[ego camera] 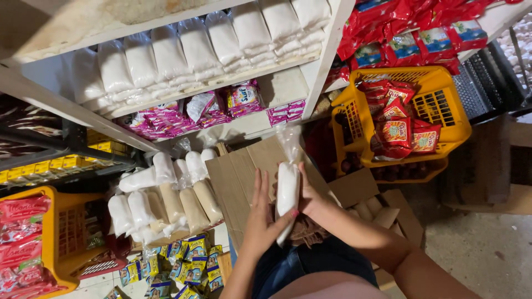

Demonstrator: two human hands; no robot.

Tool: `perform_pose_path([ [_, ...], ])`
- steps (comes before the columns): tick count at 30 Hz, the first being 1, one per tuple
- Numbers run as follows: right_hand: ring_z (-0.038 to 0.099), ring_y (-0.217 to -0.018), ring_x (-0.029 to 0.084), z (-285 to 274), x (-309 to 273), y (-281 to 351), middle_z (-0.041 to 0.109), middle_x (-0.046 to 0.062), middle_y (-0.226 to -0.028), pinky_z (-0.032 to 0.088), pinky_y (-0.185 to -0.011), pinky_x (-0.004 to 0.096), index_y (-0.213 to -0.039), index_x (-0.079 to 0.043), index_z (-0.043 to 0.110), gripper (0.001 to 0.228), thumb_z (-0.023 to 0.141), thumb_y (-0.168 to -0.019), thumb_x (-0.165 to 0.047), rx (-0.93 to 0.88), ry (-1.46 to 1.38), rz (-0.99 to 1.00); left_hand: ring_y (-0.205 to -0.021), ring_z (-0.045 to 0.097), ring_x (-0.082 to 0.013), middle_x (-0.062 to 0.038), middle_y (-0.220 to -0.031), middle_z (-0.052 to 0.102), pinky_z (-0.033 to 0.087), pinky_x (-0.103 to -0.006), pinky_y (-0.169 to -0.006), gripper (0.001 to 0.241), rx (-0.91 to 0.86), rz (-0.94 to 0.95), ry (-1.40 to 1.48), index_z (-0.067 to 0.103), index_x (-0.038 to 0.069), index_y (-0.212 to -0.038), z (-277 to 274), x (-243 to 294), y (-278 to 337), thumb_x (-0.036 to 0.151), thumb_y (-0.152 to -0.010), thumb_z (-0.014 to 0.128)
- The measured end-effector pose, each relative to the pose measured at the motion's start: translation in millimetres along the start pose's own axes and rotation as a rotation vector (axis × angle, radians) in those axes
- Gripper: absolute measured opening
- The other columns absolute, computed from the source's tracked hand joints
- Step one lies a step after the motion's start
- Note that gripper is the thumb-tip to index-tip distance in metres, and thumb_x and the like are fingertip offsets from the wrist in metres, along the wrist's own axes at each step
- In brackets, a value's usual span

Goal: The recorder is taking small bags of white powder from a shelf, wrapping them in a cloth, and putting them into larger plastic bags for packing.

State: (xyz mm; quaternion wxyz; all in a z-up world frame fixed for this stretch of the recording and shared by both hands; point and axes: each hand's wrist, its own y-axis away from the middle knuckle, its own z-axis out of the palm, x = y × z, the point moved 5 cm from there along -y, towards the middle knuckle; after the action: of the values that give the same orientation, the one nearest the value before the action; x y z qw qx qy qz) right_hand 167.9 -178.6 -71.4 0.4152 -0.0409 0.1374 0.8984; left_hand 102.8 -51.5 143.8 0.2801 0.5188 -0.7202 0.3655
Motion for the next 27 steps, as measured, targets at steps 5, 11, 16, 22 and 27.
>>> perform_pose_path([
  [5,0.073,-0.095,0.031,10,-26,3,0.074,0.012,-0.111,0.061,-0.081,0.048,-0.133,-0.01,0.057,0.079,0.063,-0.082,-0.07,0.367,0.247,-0.264,-0.122,0.068,-0.0355,-0.02,-0.136,0.067,0.055,-0.0406,-0.099,0.11,-0.183,-0.56,0.232,0.025,0.017,-0.16,15,-10,4,0.039,-0.071,0.085],
  [11,0.075,-0.105,0.032,108,-50,21,0.075,0.021,-0.116,0.062,-0.089,0.048,-0.129,-0.005,0.047,0.056,0.079,-0.093,-0.034,-0.076,0.727,-0.439,-0.109,0.074,-0.0259,-0.017,-0.118,0.074,0.057,-0.0369,-0.091,0.097,-0.02,-0.428,0.472,0.031,0.006,-0.156,48,-37,22,0.026,-0.078,0.084],
  [16,0.071,-0.106,0.022,147,-63,22,0.074,0.017,-0.117,0.059,-0.093,0.039,-0.131,-0.001,0.057,0.052,0.079,-0.09,-0.025,-0.138,1.145,-0.388,-0.098,0.074,-0.0193,-0.012,-0.107,0.078,0.059,-0.0343,-0.087,0.068,-0.103,-0.45,0.534,0.057,0.002,-0.134,53,-49,25,0.024,-0.078,0.089],
  [22,0.075,-0.091,0.023,108,-60,6,0.077,0.019,-0.105,0.063,-0.082,0.039,-0.112,0.004,0.064,0.028,0.076,-0.091,-0.009,0.143,0.842,-0.427,-0.104,0.068,-0.0148,-0.006,-0.116,0.072,0.056,-0.0321,-0.093,0.066,-0.136,-0.456,0.829,0.055,0.002,-0.135,63,-65,24,0.016,-0.079,0.087],
  [27,0.072,-0.094,0.02,126,-64,5,0.077,0.018,-0.116,0.061,-0.085,0.038,-0.111,0.007,0.073,0.018,0.064,-0.099,-0.004,0.178,0.902,-0.438,-0.104,0.067,-0.0165,-0.007,-0.116,0.071,0.056,-0.0325,-0.092,0.068,-0.132,-0.534,0.886,0.054,0.002,-0.138,58,-85,26,0.012,-0.078,0.086],
])
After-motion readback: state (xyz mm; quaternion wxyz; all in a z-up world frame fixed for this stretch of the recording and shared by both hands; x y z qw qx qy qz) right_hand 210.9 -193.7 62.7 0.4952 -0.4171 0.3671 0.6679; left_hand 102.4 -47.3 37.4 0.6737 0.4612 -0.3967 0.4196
